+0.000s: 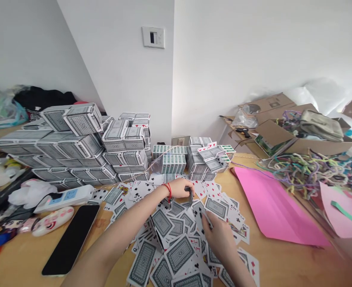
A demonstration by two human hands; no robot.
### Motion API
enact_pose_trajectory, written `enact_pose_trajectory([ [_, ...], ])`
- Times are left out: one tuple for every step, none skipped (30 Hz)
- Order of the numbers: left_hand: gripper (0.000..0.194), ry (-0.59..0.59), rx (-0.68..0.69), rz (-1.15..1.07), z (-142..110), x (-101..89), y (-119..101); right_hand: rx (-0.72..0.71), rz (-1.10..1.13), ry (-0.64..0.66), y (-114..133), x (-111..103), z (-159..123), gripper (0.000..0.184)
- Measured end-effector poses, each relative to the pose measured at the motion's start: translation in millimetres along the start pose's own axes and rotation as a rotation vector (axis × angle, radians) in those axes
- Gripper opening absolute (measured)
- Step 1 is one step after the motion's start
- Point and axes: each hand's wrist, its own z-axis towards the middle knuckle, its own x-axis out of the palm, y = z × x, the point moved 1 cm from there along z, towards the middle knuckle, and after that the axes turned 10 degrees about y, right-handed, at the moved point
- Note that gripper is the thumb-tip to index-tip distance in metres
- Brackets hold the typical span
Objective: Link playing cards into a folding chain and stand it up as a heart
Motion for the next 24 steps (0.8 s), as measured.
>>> enact_pose_trajectory([
  [0.025, -0.001, 0.001, 0.001, -0.2, 0.0, -0.6, -0.001, -0.043, -0.001, 1.8, 4.1, 0.7, 0.036],
  [0.025, -0.002, 0.002, 0.002, -0.4, 0.0, -1.3, 0.0, -0.079, -0.003, 3.1, 7.8, 1.8, 0.035],
  [0.025, -0.003, 0.003, 0.004, -0.7, 0.1, -2.0, -0.001, -0.106, -0.005, 3.9, 11.0, 3.3, 0.035],
  [0.024, -0.004, 0.002, 0.005, -1.1, 0.2, -2.6, -0.006, -0.124, -0.005, 4.3, 13.7, 5.0, 0.034],
  [0.024, -0.006, 0.001, 0.006, -1.5, 0.3, -3.1, -0.012, -0.137, -0.005, 4.5, 15.7, 6.7, 0.034],
  [0.024, -0.007, -0.001, 0.007, -1.9, 0.5, -3.5, -0.018, -0.148, -0.006, 4.7, 17.3, 8.2, 0.033],
  [0.024, -0.009, -0.003, 0.008, -2.1, 0.7, -3.6, -0.024, -0.16, -0.006, 5.0, 18.5, 9.4, 0.033],
  [0.024, -0.012, -0.006, 0.008, -2.3, 0.9, -3.6, -0.028, -0.173, -0.006, 5.3, 19.4, 10.4, 0.032],
  [0.024, -0.014, -0.008, 0.009, -2.4, 1.1, -3.5, -0.031, -0.188, -0.005, 5.8, 20.2, 11.0, 0.031],
  [0.024, -0.016, -0.01, 0.01, -2.4, 1.4, -3.3, -0.032, -0.206, -0.003, 6.4, 21.0, 11.4, 0.03],
  [0.024, -0.018, -0.011, 0.011, -2.2, 1.6, -3.2, -0.033, -0.224, 0.003, 7.1, 21.9, 11.6, 0.03],
  [0.024, -0.019, -0.011, 0.011, -2.0, 1.8, -3.0, -0.032, -0.241, 0.01, 7.9, 22.9, 11.5, 0.029],
  [0.024, -0.02, -0.009, 0.011, -1.9, 2.0, -3.0, -0.033, -0.257, 0.019, 8.7, 23.9, 11.3, 0.028],
  [0.024, -0.02, -0.007, 0.012, -1.7, 2.0, -3.1, -0.033, -0.269, 0.028, 9.5, 24.9, 11.1, 0.027],
  [0.024, -0.02, -0.005, 0.012, -1.6, 2.1, -3.2, -0.033, -0.279, 0.036, 10.2, 25.9, 10.8, 0.026],
  [0.023, -0.019, -0.003, 0.012, -1.6, 2.1, -3.3, -0.033, -0.287, 0.042, 10.9, 26.8, 10.5, 0.025],
  [0.023, -0.019, -0.001, 0.012, -1.6, 2.0, -3.4, -0.031, -0.294, 0.046, 11.4, 27.6, 10.3, 0.024],
  [0.023, -0.018, 0.0, 0.012, -1.6, 2.0, -3.5, -0.029, -0.299, 0.05, 11.7, 28.2, 10.1, 0.024],
  [0.023, -0.017, 0.002, 0.012, -1.6, 2.0, -3.5, -0.026, -0.302, 0.052, 11.9, 28.6, 9.9, 0.023],
  [0.023, -0.017, 0.003, 0.011, -1.6, 2.0, -3.4, -0.022, -0.304, 0.053, 12.0, 28.8, 9.8, 0.022],
  [0.023, -0.017, 0.004, 0.011, -1.5, 2.2, -3.2, -0.019, -0.305, 0.055, 11.9, 28.8, 9.7, 0.022],
  [0.023, -0.018, 0.005, 0.011, -1.4, 2.4, -3.0, -0.018, -0.304, 0.058, 11.8, 28.5, 9.7, 0.022],
  [0.022, -0.019, 0.006, 0.012, -1.3, 2.6, -2.8, -0.016, -0.303, 0.059, 11.7, 28.0, 9.8, 0.023],
  [0.022, -0.02, 0.008, 0.012, -1.1, 2.9, -2.6, -0.015, -0.302, 0.059, 11.6, 27.3, 10.0, 0.023],
])
